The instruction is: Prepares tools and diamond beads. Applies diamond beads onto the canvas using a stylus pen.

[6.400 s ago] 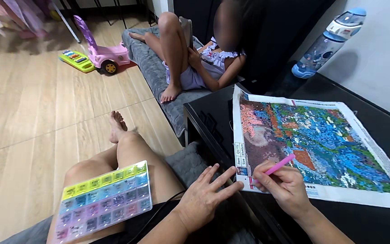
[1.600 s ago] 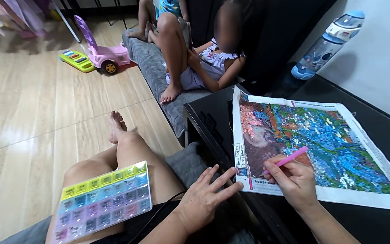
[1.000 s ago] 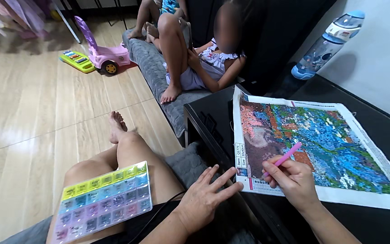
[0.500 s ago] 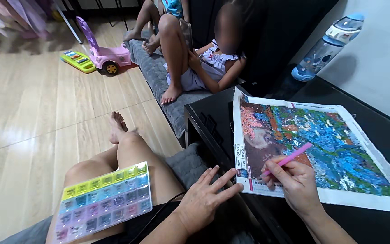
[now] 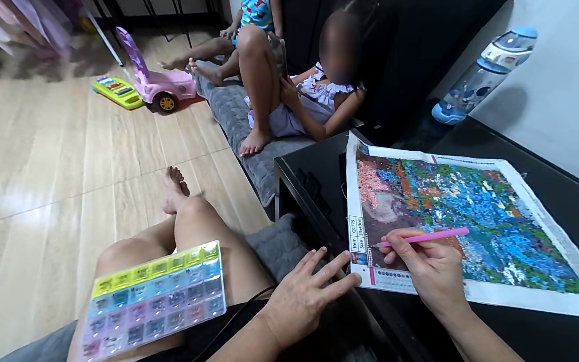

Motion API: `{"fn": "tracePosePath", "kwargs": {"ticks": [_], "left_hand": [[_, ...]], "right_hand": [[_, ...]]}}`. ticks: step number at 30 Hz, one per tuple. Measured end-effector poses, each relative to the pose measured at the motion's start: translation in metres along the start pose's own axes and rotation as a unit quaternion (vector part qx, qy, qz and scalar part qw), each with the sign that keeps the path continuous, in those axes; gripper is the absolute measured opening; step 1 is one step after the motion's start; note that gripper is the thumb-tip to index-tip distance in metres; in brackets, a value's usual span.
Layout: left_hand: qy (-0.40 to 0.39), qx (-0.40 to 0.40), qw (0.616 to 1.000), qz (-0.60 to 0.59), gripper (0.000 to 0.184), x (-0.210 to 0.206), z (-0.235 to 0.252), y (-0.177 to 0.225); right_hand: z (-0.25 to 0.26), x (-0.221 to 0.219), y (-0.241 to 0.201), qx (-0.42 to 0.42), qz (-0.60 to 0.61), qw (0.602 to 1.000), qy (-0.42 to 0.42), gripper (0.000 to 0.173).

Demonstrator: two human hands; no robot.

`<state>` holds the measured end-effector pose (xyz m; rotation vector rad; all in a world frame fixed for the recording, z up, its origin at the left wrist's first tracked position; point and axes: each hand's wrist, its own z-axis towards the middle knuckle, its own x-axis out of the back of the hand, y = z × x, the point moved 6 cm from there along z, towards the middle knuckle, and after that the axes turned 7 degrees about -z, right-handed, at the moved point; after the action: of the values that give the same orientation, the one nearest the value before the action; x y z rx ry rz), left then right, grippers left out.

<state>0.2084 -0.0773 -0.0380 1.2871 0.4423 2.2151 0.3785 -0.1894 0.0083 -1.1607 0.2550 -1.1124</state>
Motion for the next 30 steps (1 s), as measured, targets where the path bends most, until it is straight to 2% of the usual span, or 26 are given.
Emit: {"fn": "tracePosePath", "kwargs": {"ticks": [21,30], "left_hand": [[0.005,0.001,1.0,0.002,0.074,0.0,0.0,0.0],[0.014,-0.005,0.999,0.029,0.071,0.0,0.0,0.001]], "right_hand": [[-0.001,-0.004,0.004,0.023,-0.02,0.999,-0.02,0.01],[0.0,0.009,-0.002,-0.015,-0.018,1.0,-0.008,0.014]]}}
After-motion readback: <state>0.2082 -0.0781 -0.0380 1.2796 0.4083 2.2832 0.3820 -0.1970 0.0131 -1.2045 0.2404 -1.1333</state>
